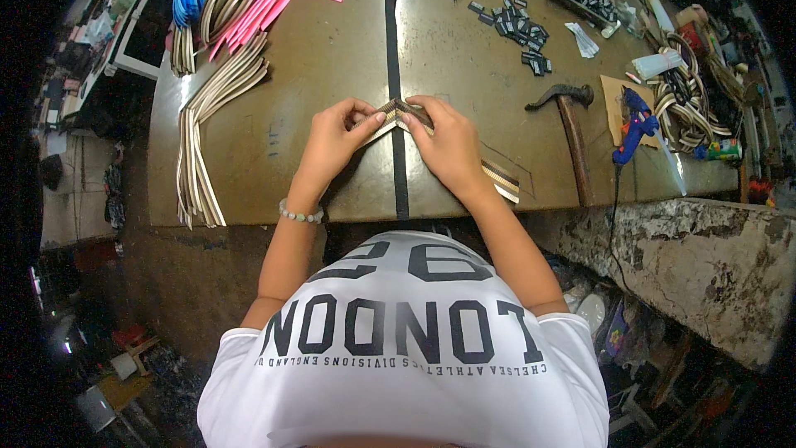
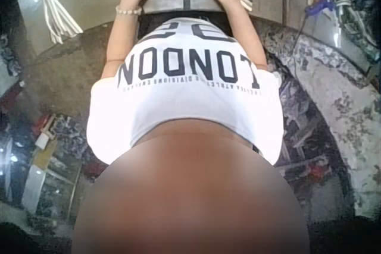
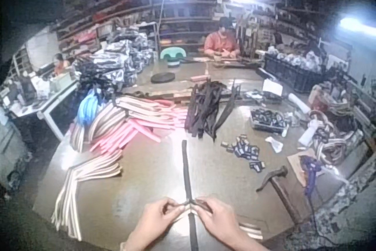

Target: The person assembles zipper components on a workbench. They apply hot glue to a black fabric strip, attach beige zipper tape, and secure metal zipper stops with a hammer. The process is repeated for multiple zipper units.

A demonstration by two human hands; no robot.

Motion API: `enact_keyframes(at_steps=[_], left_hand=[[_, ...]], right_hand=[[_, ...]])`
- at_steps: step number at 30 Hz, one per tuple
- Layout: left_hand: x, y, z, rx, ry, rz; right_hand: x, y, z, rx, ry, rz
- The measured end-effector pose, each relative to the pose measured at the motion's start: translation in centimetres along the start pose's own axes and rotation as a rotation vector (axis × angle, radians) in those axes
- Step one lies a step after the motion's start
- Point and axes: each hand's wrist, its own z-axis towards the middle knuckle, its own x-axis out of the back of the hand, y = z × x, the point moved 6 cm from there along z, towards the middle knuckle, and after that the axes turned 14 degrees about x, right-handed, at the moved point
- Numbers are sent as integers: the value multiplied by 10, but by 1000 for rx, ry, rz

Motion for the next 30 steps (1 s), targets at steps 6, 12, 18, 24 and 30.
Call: enact_keyframes(at_steps=[6, 12, 18, 24, 30], left_hand=[[-1, -1, -1, -16, 62, 33], [-3, 7, -8, -84, 172, 191], [-16, 30, -33, -530, 501, 579], [-24, 17, -27, -427, 308, 371], [-28, 14, -27, -409, 311, 390]], right_hand=[[-2, 1, 0, 9, -33, -34], [-3, -9, 7, 91, -140, -192], [-11, -17, 1, 117, -251, -418], [20, -14, -11, -59, -287, -534], [203, 70, -82, -703, -23, -781]])
